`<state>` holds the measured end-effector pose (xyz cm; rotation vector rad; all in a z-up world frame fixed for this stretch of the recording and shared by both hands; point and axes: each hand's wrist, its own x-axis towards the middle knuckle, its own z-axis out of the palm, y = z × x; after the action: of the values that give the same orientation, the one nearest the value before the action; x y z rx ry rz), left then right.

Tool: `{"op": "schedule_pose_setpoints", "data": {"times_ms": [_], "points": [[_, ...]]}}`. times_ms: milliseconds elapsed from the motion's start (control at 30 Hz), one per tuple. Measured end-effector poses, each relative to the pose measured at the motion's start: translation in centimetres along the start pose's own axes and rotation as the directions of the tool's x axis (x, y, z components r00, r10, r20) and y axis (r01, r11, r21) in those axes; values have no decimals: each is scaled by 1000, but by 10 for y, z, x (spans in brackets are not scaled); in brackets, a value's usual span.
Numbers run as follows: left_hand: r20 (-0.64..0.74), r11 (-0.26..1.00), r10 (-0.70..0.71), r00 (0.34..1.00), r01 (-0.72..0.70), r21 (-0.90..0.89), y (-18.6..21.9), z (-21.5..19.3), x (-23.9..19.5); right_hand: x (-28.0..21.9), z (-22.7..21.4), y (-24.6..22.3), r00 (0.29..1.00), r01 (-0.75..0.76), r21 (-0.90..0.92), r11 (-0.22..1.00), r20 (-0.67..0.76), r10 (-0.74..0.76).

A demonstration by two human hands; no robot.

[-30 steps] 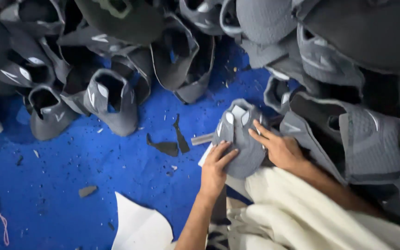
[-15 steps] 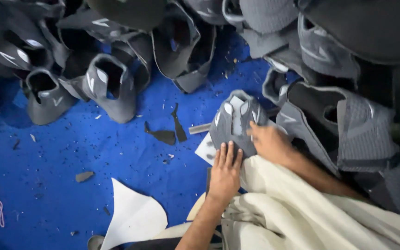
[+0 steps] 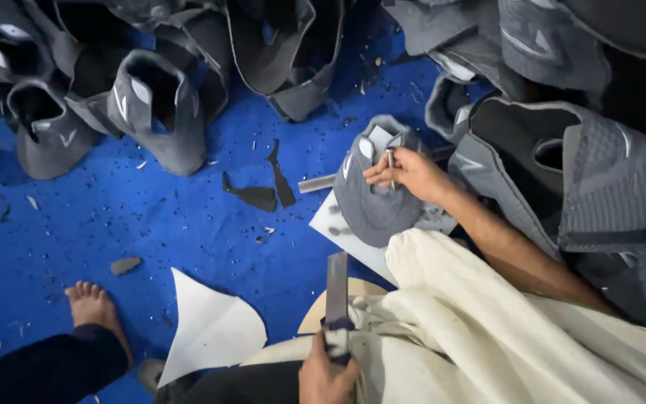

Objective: Cutting and trimming excess material from shoe upper components using a large blade.

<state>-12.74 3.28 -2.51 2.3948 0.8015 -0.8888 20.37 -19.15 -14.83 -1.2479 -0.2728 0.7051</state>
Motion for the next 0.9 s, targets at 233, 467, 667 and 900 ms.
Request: {"op": "schedule_pose_setpoints", "data": {"times_ms": [233,467,667,900], "points": [[-230,823,202,952,-292,-487,50,-49,-34,-26,25,-25,980,150,-304,941,-80,-182],[-795,282,348,497,-864,-417,134,-117,-41,-36,36,-44,960,228,-597,769,6,-280],[-415,796,418,808,-546,-262,101,-7,60,-35,28,-24,889,419,-704,573,191,-415],[-446,737,246,861,-465,-490,125,-86,-11,2,-2,-24,953,108,162,981,-298,-55]]}}
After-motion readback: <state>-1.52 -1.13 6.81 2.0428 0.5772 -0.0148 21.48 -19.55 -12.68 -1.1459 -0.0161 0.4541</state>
